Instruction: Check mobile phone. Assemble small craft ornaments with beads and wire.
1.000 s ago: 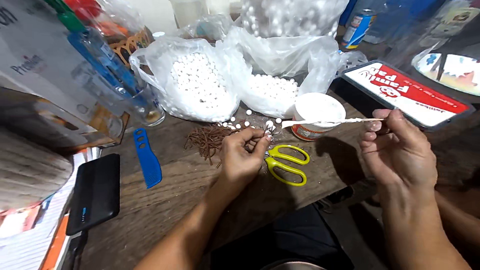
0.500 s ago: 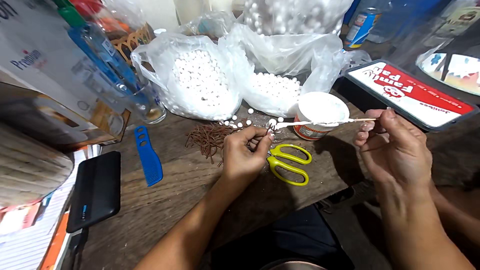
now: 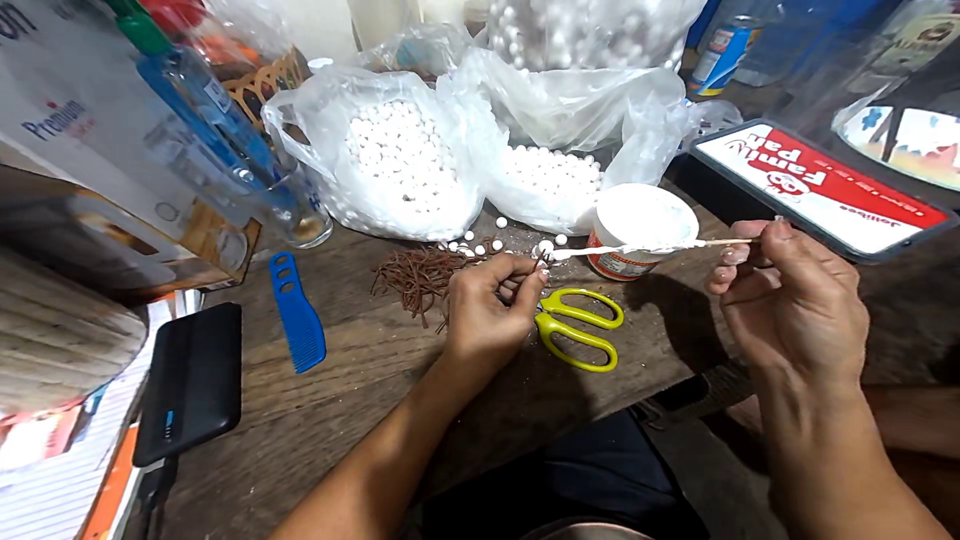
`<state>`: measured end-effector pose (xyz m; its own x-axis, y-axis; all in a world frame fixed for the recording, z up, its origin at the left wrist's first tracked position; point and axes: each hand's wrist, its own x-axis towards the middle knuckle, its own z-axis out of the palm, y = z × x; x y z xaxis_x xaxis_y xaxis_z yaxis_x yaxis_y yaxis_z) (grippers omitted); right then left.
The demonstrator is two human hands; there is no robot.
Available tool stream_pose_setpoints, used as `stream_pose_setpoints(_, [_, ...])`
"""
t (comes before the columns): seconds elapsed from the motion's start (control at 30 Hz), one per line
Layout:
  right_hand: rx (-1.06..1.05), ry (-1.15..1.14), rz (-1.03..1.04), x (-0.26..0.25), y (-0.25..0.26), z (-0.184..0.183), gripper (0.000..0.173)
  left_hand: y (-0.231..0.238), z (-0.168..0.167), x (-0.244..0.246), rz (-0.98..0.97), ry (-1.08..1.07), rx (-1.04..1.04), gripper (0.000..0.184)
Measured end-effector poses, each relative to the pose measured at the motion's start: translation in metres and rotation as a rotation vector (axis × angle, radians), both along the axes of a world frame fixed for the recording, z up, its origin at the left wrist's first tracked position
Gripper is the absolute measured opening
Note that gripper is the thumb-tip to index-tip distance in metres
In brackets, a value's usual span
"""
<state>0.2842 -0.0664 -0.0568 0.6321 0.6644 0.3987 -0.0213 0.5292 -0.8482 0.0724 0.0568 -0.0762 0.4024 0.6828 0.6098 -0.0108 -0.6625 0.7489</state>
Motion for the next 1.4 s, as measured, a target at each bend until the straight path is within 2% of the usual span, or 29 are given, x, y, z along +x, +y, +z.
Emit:
stream_pose_setpoints(0.83, [0.005,-0.001,0.025,0.0014,-0.0042,-0.0028,0.044,0.0009,-0.0002,-0.0003,0.033,0.015,0.030,0.005])
stream_pose_setpoints(1.13, [-0.014,0.067,-0.002,0.0033,-0.0036,0.0030,0.048,0.0009,-0.0009,-0.0002,0.017,0.023,0.036,0.006])
stream_pose_setpoints(1.4, [-0.003,0.040,0.035,-0.0023,0.0014,0.0027,0.044,-0.0004,-0.0005,-0.0004,0.002,0.076,0.055,0.006])
